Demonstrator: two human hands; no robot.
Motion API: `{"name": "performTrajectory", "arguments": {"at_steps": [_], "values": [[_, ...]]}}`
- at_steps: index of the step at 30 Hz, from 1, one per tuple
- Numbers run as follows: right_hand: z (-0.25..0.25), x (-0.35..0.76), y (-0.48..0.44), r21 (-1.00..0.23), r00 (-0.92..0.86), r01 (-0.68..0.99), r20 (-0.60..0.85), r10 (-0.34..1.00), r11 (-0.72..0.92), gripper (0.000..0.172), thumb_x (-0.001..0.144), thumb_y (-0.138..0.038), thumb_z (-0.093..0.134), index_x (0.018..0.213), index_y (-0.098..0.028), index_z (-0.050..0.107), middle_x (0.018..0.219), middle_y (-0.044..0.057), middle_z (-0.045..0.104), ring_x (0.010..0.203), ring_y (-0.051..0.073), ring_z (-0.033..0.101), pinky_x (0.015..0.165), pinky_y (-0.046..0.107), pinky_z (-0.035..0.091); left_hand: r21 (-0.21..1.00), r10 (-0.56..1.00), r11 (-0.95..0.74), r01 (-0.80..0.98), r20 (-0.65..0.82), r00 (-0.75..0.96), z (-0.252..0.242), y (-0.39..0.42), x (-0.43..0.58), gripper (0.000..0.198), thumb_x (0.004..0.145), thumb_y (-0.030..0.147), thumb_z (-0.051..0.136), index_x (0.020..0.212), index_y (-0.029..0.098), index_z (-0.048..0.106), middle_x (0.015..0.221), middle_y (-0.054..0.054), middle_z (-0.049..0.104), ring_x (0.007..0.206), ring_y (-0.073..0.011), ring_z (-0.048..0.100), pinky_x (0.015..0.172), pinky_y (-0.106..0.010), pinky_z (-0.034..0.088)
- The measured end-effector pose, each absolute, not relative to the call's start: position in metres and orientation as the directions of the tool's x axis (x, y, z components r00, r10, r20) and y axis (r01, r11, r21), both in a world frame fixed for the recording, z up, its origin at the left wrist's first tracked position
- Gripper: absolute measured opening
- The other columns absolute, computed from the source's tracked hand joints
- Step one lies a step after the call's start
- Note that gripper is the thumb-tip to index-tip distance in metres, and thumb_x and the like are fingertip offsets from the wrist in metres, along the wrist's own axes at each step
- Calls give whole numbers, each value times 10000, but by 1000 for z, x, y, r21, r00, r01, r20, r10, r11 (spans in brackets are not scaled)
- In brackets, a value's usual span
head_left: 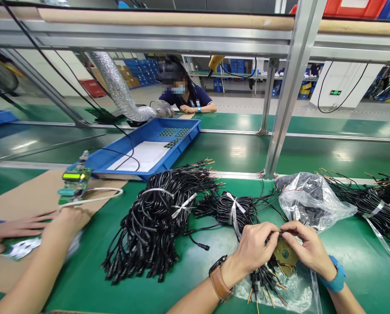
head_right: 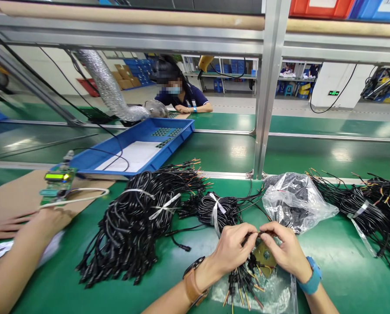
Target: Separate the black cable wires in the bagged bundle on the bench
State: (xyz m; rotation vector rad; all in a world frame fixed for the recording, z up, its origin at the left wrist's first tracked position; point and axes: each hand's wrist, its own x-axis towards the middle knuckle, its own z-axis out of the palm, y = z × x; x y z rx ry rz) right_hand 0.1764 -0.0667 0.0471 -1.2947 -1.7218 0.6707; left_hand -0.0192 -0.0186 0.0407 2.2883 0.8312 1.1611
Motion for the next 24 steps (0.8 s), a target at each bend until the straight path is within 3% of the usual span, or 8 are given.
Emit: {"name": "performTrajectory", "arguments": {"at_steps": [4,7,10,14,24], "values": [[49,175,-65,-769,-126,495,397,909,405,146,970,-300,621,1019,-233,741,958,61,777,875,197,734,819,282,585,653,694,-701,287,533,483,40,-19,-20,111,961,183,525,903,196,618,765,-6,699,649,-130,650,623,-238,448],[49,176,-66,-791,-98,485,375,922,373,171,970,-324,623,1041,-223,740,972,77,779,870,207,739,789,288,598,724,696,-655,217,466,547,44,-19,-22,87,934,198,529,1001,190,583,841,-31,679,714,-152,642,665,-255,481],[48,178,-66,-816,-70,482,327,943,319,189,969,-338,621,1063,-214,729,981,85,775,843,207,742,751,284,607,789,699,-592,164,401,592,48,-18,-26,216,892,198,535,1105,175,511,927,-57,644,796,-176,628,707,-282,502],[49,180,-65,-804,-66,496,341,938,327,183,966,-339,626,1040,-213,736,958,85,772,824,206,733,734,283,601,810,731,-562,169,390,560,47,-14,-26,56,961,205,432,976,188,484,867,-41,596,746,-158,569,687,-280,466],[44,171,-65,-771,-116,498,395,911,398,154,979,-314,609,1036,-220,717,943,74,764,824,200,727,751,283,588,752,735,-622,217,465,494,31,-14,-20,113,956,157,498,873,188,567,785,-23,661,718,-159,620,666,-262,433]]}}
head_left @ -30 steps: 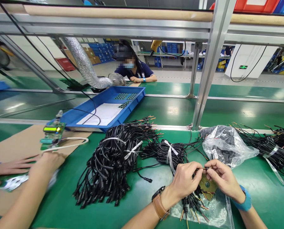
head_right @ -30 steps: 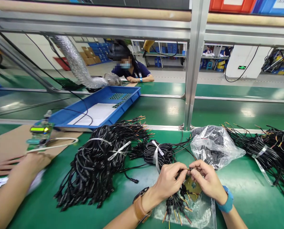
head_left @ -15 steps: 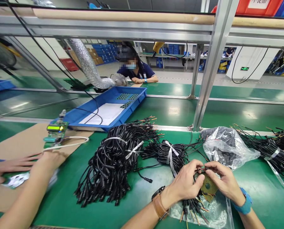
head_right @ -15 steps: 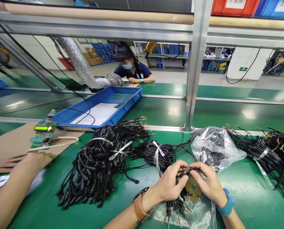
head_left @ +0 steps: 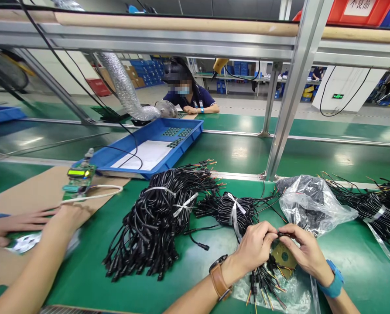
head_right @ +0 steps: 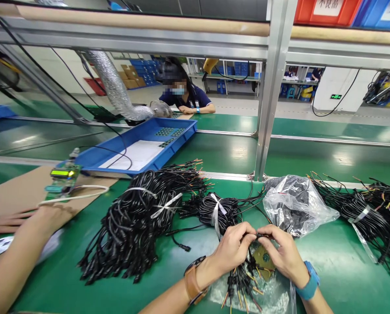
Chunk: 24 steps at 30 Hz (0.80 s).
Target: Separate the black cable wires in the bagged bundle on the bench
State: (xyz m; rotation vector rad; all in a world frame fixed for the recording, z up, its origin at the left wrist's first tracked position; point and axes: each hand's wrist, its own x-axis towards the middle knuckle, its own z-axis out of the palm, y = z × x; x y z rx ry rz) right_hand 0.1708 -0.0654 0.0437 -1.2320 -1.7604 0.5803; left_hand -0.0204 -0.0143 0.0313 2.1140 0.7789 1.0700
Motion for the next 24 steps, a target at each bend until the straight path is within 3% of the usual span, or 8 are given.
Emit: {"name": "performTrajectory", "arguments": {"at_steps": [11,14,19,24], "values": [[32,162,-63,-704,-227,516,438,870,489,165,1026,-220,500,961,-238,651,907,74,716,840,206,697,742,309,569,677,701,-665,315,421,575,25,-10,-21,187,905,68,459,782,195,520,671,-12,621,585,-158,594,555,-265,374],[30,162,-63,-721,-200,516,423,884,462,137,1023,-244,517,988,-234,649,897,76,706,816,204,682,740,315,567,723,705,-631,281,384,596,32,-9,-21,223,941,105,442,752,195,517,647,-3,590,585,-147,579,580,-257,393],[29,167,-65,-796,-62,480,388,920,368,129,1000,-300,574,1062,-213,647,963,89,702,870,199,687,780,294,580,831,758,-522,189,351,549,45,-6,-20,72,932,150,523,934,175,591,818,-26,676,729,-151,632,668,-245,449],[31,169,-65,-809,-72,466,368,927,358,144,989,-326,584,985,-203,658,917,84,697,835,195,685,752,280,583,842,788,-507,185,365,496,43,-9,-19,137,887,137,567,758,176,593,680,1,630,625,-129,564,622,-240,421]]}}
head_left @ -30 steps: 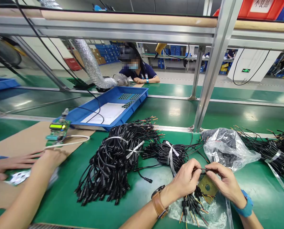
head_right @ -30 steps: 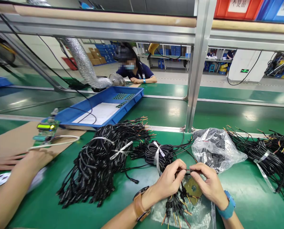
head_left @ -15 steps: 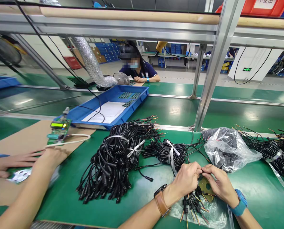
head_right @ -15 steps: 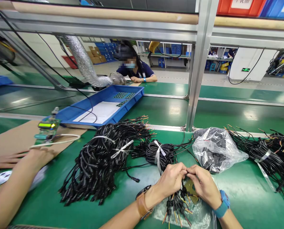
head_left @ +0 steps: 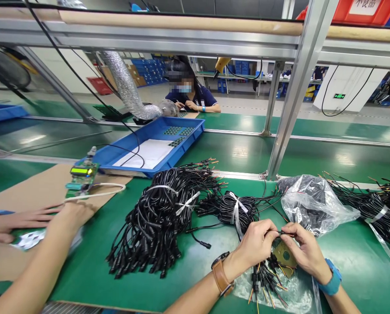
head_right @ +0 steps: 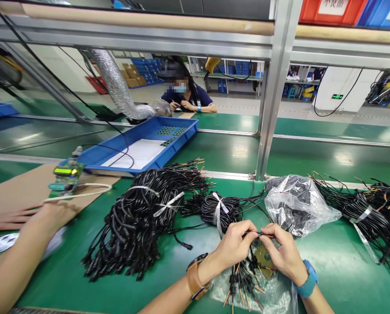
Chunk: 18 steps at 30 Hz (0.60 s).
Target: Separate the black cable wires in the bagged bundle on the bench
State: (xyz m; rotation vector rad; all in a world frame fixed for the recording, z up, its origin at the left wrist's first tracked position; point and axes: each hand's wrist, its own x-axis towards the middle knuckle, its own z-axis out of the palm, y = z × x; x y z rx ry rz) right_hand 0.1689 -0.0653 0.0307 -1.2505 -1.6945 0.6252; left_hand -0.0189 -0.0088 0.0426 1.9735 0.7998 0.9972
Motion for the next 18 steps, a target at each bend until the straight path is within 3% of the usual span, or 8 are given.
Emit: {"name": "performTrajectory", "arguments": {"at_steps": [13,18], "values": [[26,163,-64,-752,-183,493,402,897,438,141,1016,-275,530,951,-229,646,871,62,703,805,196,689,726,289,566,819,761,-531,219,347,548,31,-9,-18,229,894,120,527,678,180,570,631,3,599,589,-125,553,569,-236,372],[32,167,-63,-759,-137,499,408,903,419,104,1001,-267,565,1038,-223,651,934,68,710,839,184,694,753,273,582,819,765,-525,232,335,549,37,-9,-16,196,940,139,498,767,181,579,708,-6,632,650,-138,586,613,-241,404]]}}
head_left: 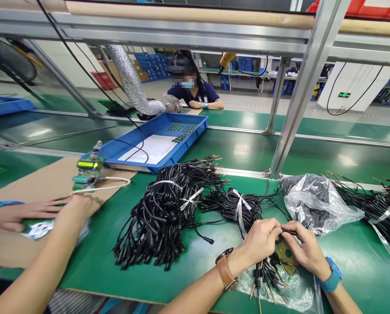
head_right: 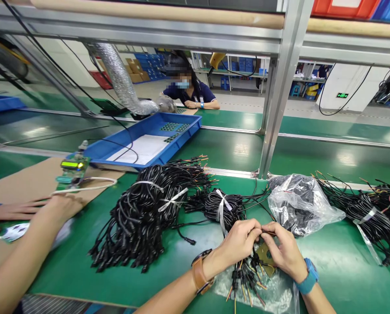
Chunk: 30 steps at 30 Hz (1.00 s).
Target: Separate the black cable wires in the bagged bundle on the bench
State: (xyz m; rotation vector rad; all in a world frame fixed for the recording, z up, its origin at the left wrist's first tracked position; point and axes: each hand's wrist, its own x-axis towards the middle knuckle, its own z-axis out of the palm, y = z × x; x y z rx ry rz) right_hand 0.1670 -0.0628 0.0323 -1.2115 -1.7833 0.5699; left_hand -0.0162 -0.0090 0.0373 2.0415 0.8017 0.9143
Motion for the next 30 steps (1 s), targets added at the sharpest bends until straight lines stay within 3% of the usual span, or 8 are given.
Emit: {"name": "performTrajectory", "arguments": {"at_steps": [4,8,16,30], "values": [[32,172,-61,-782,-84,500,385,919,373,140,980,-303,606,1078,-214,650,981,80,717,882,198,709,777,282,604,841,773,-504,198,337,537,41,-7,-16,83,908,119,537,927,178,593,859,-34,675,801,-169,634,720,-259,463],[28,174,-58,-790,-59,514,357,932,335,158,971,-330,622,1056,-209,676,955,71,731,857,204,722,762,282,609,824,805,-506,254,345,484,39,-8,-15,93,895,108,532,841,181,552,803,-28,632,745,-168,586,689,-269,431],[24,173,-60,-730,-116,541,427,897,418,85,975,-267,603,971,-213,669,910,59,737,819,189,718,743,265,585,859,809,-480,176,357,466,35,-11,-15,162,859,84,535,728,178,542,713,-2,602,664,-131,540,636,-240,376],[22,162,-62,-707,-171,524,459,872,475,76,983,-197,585,991,-233,652,890,42,725,798,180,709,719,256,569,865,802,-465,186,323,502,32,-12,-16,214,856,92,510,660,175,486,626,22,520,586,-107,468,576,-235,314]]}}
